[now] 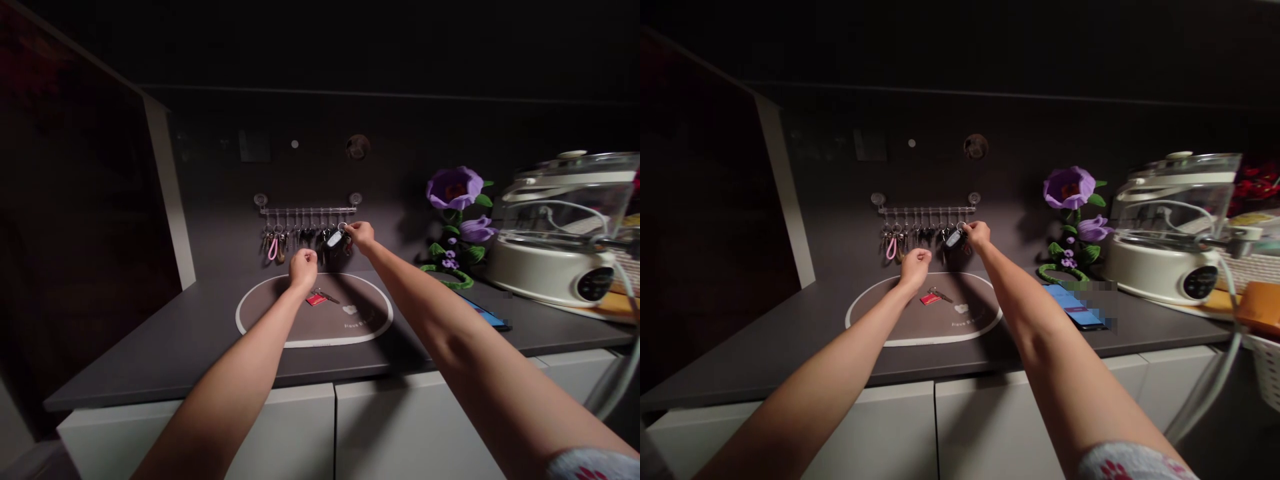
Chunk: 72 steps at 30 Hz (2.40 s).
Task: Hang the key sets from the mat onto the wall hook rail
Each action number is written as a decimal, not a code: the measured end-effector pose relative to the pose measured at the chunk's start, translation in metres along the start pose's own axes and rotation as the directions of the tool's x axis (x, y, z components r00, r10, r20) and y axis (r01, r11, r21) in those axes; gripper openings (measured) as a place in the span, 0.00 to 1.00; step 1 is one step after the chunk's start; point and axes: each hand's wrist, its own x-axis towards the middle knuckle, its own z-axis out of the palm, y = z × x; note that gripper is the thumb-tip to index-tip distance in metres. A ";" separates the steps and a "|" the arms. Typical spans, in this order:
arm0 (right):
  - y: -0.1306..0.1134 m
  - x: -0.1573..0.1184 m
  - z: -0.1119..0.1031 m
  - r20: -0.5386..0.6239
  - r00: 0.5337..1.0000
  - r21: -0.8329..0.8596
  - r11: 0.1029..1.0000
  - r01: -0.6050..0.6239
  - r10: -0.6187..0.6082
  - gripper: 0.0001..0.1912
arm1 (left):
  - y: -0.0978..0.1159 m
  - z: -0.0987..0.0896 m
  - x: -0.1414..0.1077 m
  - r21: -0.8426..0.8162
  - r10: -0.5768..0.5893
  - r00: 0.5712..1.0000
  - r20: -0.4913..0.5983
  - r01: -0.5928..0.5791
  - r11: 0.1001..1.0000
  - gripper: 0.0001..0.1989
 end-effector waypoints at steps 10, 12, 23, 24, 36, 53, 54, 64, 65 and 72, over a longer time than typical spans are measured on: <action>0.013 -0.027 -0.004 0.009 0.999 0.073 0.997 0.037 -0.037 0.23 | -0.002 -0.012 -0.002 -0.019 -0.086 0.970 0.226 0.093 0.996 0.04; 0.013 -0.040 -0.005 -0.019 0.996 0.020 0.996 0.084 -0.083 0.24 | -0.001 -0.015 -0.002 0.009 -0.090 0.950 0.299 0.091 0.996 0.04; 0.030 -0.117 0.005 0.299 0.950 0.195 0.980 0.032 -0.091 0.10 | -0.014 -0.028 0.000 0.245 -0.081 0.806 0.586 -0.081 0.966 0.03; 0.031 -0.122 0.004 0.348 0.933 0.187 0.982 0.030 -0.095 0.09 | -0.017 -0.028 0.001 0.252 -0.085 0.790 0.608 -0.090 0.964 0.03; 0.030 -0.132 0.000 0.549 0.817 0.081 0.984 0.160 -0.178 0.09 | -0.028 -0.023 0.003 0.332 -0.018 0.780 0.626 -0.246 0.911 0.03; 0.035 -0.120 0.008 0.446 0.839 0.298 0.935 0.190 -0.312 0.14 | -0.002 -0.020 -0.006 0.026 0.018 0.856 0.516 -0.037 0.999 0.05; 0.034 -0.120 0.008 0.441 0.842 0.319 0.931 0.177 -0.311 0.14 | -0.001 -0.020 -0.007 -0.009 0.009 0.861 0.508 -0.005 1.000 0.05; 0.019 -0.123 0.001 0.419 0.871 0.497 0.867 0.017 -0.257 0.16 | 0.002 -0.014 -0.008 -0.180 -0.047 0.878 0.476 0.149 0.972 0.07; 0.020 -0.122 0.001 0.414 0.873 0.512 0.859 0.012 -0.259 0.16 | 0.002 -0.013 -0.008 -0.188 -0.039 0.881 0.472 0.144 0.972 0.08; 0.021 -0.116 -0.001 0.322 0.902 0.627 0.778 0.023 -0.287 0.15 | 0.000 -0.010 -0.008 -0.255 -0.011 0.916 0.401 0.123 0.959 0.11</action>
